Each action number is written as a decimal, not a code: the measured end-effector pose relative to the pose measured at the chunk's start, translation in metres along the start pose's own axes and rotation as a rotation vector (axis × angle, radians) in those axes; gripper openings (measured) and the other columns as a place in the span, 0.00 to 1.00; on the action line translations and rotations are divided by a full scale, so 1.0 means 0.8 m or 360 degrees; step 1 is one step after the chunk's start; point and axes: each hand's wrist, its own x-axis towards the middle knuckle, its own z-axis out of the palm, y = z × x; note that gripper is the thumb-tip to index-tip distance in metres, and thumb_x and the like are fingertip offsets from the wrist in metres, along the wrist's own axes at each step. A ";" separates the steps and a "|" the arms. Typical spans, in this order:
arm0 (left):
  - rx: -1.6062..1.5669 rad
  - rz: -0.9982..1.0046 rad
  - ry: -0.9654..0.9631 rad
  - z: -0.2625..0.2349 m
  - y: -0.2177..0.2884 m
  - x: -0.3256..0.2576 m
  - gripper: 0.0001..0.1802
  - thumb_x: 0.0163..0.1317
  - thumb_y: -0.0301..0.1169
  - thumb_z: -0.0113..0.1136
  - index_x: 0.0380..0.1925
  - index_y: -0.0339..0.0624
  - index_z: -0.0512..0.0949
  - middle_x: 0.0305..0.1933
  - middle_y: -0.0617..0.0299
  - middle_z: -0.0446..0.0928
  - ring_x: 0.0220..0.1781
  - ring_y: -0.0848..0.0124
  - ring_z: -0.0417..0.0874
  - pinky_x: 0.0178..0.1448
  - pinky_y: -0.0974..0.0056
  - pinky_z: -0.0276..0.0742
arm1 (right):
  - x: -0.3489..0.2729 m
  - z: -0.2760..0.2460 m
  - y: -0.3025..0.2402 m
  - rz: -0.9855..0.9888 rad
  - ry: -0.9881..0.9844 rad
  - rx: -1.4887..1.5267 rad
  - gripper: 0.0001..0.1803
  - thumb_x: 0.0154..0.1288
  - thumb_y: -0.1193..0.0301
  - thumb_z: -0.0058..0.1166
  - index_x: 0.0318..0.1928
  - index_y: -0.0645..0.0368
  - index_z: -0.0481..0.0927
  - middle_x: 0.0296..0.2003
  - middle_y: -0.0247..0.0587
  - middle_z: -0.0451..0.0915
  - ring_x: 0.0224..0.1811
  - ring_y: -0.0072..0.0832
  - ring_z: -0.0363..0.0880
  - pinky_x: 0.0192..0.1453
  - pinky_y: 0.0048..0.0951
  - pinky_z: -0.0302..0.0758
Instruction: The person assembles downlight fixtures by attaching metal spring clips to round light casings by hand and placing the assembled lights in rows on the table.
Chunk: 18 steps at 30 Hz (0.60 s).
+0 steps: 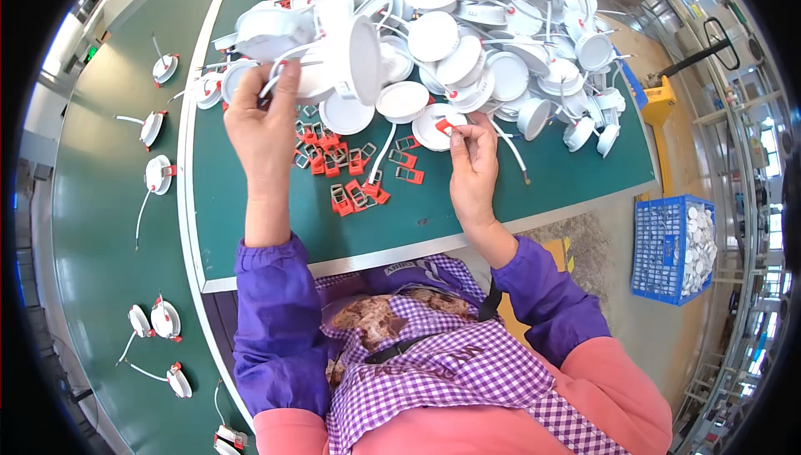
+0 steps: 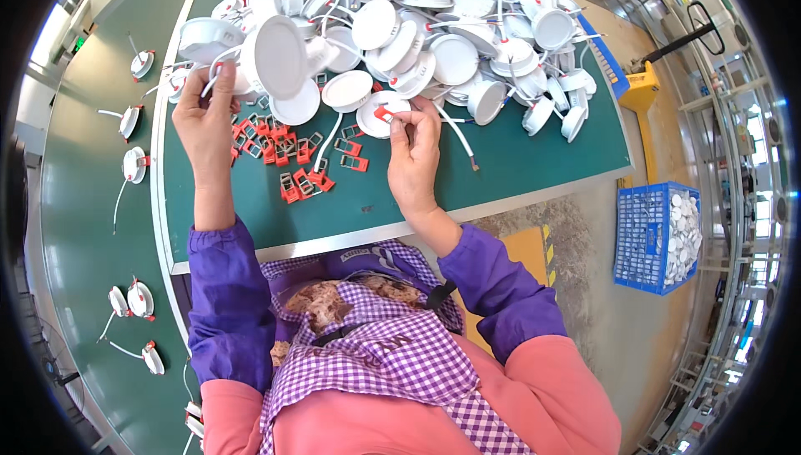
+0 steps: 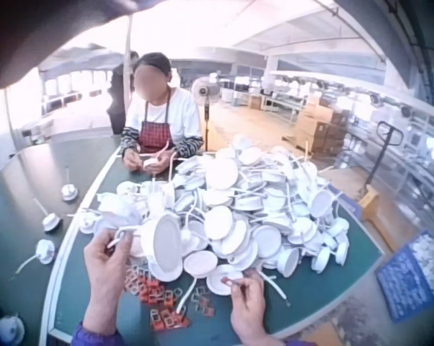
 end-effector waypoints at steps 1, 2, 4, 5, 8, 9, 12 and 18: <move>0.0015 -0.0001 0.0009 -0.010 -0.005 0.002 0.12 0.62 0.33 0.66 0.29 0.35 0.79 0.22 0.73 0.70 0.24 0.86 0.62 0.26 0.77 0.58 | 0.001 0.006 -0.003 0.0024 -0.0053 0.0045 0.06 0.70 0.73 0.50 0.43 0.61 0.71 0.57 0.49 0.65 0.49 0.29 0.71 0.53 0.27 0.69; 0.0077 0.0003 0.0043 -0.021 -0.010 0.003 0.11 0.63 0.33 0.65 0.30 0.35 0.79 0.23 0.72 0.72 0.24 0.85 0.66 0.27 0.77 0.61 | -0.002 0.011 -0.009 0.0070 -0.0061 -0.0068 0.06 0.69 0.73 0.52 0.41 0.61 0.72 0.53 0.46 0.68 0.47 0.30 0.71 0.52 0.28 0.68; 0.0318 0.0059 0.0088 -0.055 -0.029 0.009 0.11 0.63 0.34 0.64 0.31 0.35 0.78 0.24 0.70 0.73 0.25 0.84 0.68 0.28 0.77 0.63 | -0.002 0.021 -0.022 0.0095 -0.0132 -0.0232 0.06 0.68 0.73 0.53 0.41 0.62 0.73 0.50 0.45 0.70 0.46 0.31 0.71 0.51 0.28 0.68; 0.0337 0.0069 0.0108 -0.066 -0.043 0.005 0.11 0.63 0.34 0.64 0.31 0.35 0.78 0.24 0.70 0.73 0.25 0.84 0.68 0.28 0.77 0.63 | -0.002 0.025 -0.028 0.0109 -0.0183 -0.0414 0.06 0.67 0.73 0.54 0.40 0.62 0.73 0.48 0.44 0.71 0.44 0.32 0.71 0.51 0.29 0.68; 0.0565 0.0291 0.0143 -0.085 -0.065 -0.015 0.10 0.62 0.32 0.65 0.32 0.35 0.77 0.25 0.71 0.71 0.28 0.83 0.66 0.32 0.75 0.63 | -0.004 0.024 -0.031 -0.0024 -0.0158 -0.0487 0.06 0.65 0.72 0.56 0.39 0.61 0.75 0.46 0.43 0.72 0.49 0.37 0.70 0.55 0.32 0.66; 0.0667 0.0235 0.0120 -0.091 -0.067 -0.024 0.10 0.61 0.31 0.65 0.32 0.36 0.76 0.28 0.69 0.71 0.29 0.81 0.66 0.34 0.74 0.64 | -0.006 0.021 -0.032 -0.0143 -0.0125 -0.0594 0.07 0.65 0.71 0.57 0.39 0.61 0.76 0.47 0.43 0.72 0.51 0.38 0.69 0.57 0.34 0.65; 0.0747 0.0309 0.0093 -0.111 -0.073 -0.036 0.10 0.60 0.30 0.66 0.32 0.36 0.76 0.34 0.65 0.72 0.32 0.78 0.68 0.37 0.72 0.66 | -0.008 0.020 -0.040 -0.0172 -0.0139 -0.0695 0.08 0.64 0.70 0.58 0.39 0.61 0.77 0.49 0.44 0.71 0.55 0.40 0.66 0.61 0.36 0.62; 0.1191 0.0150 -0.0228 -0.147 -0.052 -0.055 0.18 0.52 0.27 0.69 0.44 0.39 0.80 0.53 0.53 0.73 0.51 0.57 0.77 0.53 0.59 0.74 | -0.011 0.022 -0.050 -0.0310 -0.0138 -0.0675 0.08 0.65 0.71 0.57 0.40 0.61 0.76 0.47 0.45 0.72 0.54 0.39 0.66 0.60 0.36 0.62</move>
